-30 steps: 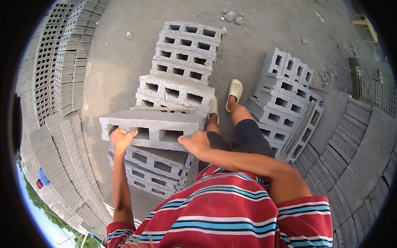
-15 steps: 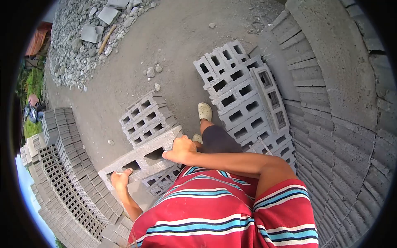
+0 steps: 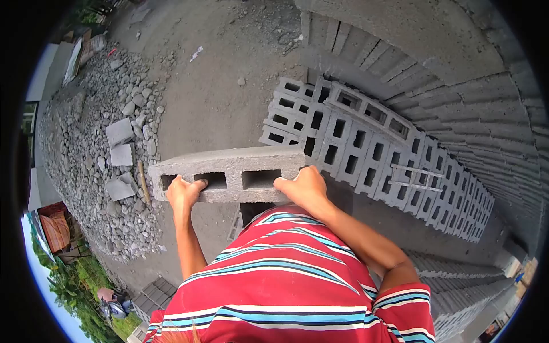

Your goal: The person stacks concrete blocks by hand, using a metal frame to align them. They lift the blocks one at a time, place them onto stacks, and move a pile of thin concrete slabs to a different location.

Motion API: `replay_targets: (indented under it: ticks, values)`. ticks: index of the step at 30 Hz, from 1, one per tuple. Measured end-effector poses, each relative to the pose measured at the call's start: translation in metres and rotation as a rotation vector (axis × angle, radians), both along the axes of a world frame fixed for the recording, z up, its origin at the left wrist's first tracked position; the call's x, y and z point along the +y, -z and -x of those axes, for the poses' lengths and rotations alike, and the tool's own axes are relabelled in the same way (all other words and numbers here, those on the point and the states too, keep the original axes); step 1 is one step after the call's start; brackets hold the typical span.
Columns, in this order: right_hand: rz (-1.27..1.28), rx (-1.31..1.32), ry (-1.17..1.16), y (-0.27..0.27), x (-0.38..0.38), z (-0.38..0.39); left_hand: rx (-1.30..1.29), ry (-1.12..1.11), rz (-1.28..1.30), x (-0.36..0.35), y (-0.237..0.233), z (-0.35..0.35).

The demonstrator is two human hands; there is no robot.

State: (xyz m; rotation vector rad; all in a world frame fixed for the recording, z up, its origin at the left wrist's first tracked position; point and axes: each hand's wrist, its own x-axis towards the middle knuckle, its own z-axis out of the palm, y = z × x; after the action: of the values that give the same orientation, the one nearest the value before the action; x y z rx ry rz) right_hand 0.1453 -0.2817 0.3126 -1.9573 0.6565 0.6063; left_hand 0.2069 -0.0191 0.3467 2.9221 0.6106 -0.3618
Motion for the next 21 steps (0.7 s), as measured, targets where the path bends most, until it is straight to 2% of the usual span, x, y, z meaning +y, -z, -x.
replay_targets:
  ticks: [3,5,7,8,9,11,12,14,15,17,18,21]
  values:
    - [0.058,0.07,0.248,0.014,0.047,-0.011,0.154,0.234,0.075,0.017,0.019,-0.082]
    - [0.054,0.119,0.426,0.026,0.083,-0.012,0.085,0.46,0.119,0.032,0.048,-0.124]
    - [0.094,-0.007,0.669,0.032,0.121,-0.015,0.104,0.662,0.144,0.037,0.065,-0.163]
    - [-0.047,0.164,0.741,0.033,0.132,-0.016,0.156,0.737,0.138,0.033,0.068,-0.178]
    - [-0.085,0.162,0.846,0.044,0.148,-0.011,0.207,0.813,0.124,0.025,0.067,-0.191]
    - [-0.162,0.12,1.061,0.071,0.179,-0.001,0.267,0.983,0.036,0.004,0.062,-0.206]
    - [-0.197,-0.044,1.179,0.074,0.192,0.001,0.274,1.07,-0.009,-0.006,0.064,-0.21]
    - [-0.25,0.09,1.323,0.074,0.202,-0.002,0.347,1.21,-0.11,-0.03,0.076,-0.217]
    - [-0.38,0.347,1.263,0.069,0.201,0.004,0.337,1.286,-0.128,-0.034,0.08,-0.213]
    - [-0.289,-0.031,1.499,0.101,0.221,0.002,0.263,1.452,-0.143,-0.066,0.09,-0.217]
    - [-0.3,0.045,1.48,0.119,0.227,0.005,0.281,1.473,-0.156,-0.078,0.095,-0.216]
    - [-0.201,0.015,1.603,0.147,0.226,-0.01,0.223,1.603,-0.122,-0.107,0.134,-0.224]
